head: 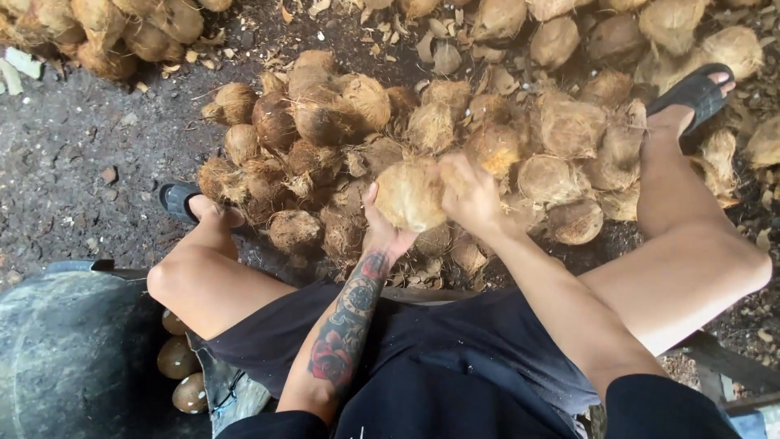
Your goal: The person sits on the ground and uses a large knife to peel the fibrous husk off coconuts. They hold the coconut with one hand and strike it with the knife to remove the outer layer, then place the peeled coconut into a nearby container.
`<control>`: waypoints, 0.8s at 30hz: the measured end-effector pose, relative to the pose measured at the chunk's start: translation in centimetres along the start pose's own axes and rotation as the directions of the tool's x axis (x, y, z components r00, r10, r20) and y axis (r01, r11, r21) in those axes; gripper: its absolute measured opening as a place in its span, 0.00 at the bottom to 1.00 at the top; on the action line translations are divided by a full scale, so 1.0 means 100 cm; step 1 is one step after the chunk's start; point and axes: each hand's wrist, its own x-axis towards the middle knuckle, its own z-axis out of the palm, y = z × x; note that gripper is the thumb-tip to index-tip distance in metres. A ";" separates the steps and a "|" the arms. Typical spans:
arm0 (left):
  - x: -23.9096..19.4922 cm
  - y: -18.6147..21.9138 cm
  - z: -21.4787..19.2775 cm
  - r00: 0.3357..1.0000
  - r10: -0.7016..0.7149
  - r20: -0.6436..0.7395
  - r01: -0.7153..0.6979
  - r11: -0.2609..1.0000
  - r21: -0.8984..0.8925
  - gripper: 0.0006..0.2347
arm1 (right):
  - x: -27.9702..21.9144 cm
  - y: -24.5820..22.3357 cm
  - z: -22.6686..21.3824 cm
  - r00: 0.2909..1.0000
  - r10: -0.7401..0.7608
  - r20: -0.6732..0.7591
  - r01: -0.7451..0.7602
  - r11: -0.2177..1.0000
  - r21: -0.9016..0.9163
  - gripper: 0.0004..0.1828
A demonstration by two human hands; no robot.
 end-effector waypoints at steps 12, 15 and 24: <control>0.031 0.027 0.015 0.984 -0.175 0.040 0.162 0.963 0.214 0.37 | 0.094 -0.037 -0.051 0.978 0.210 0.008 -0.192 0.879 0.436 0.05; 0.030 0.044 0.014 0.956 -0.290 -0.040 0.285 0.893 0.348 0.35 | 0.062 -0.048 -0.036 0.983 0.144 0.113 -0.182 0.717 0.673 0.08; 0.018 0.028 -0.006 0.971 -0.226 0.082 0.154 0.846 0.511 0.32 | 0.086 -0.064 -0.042 0.632 0.735 0.245 -0.290 -0.069 0.954 0.14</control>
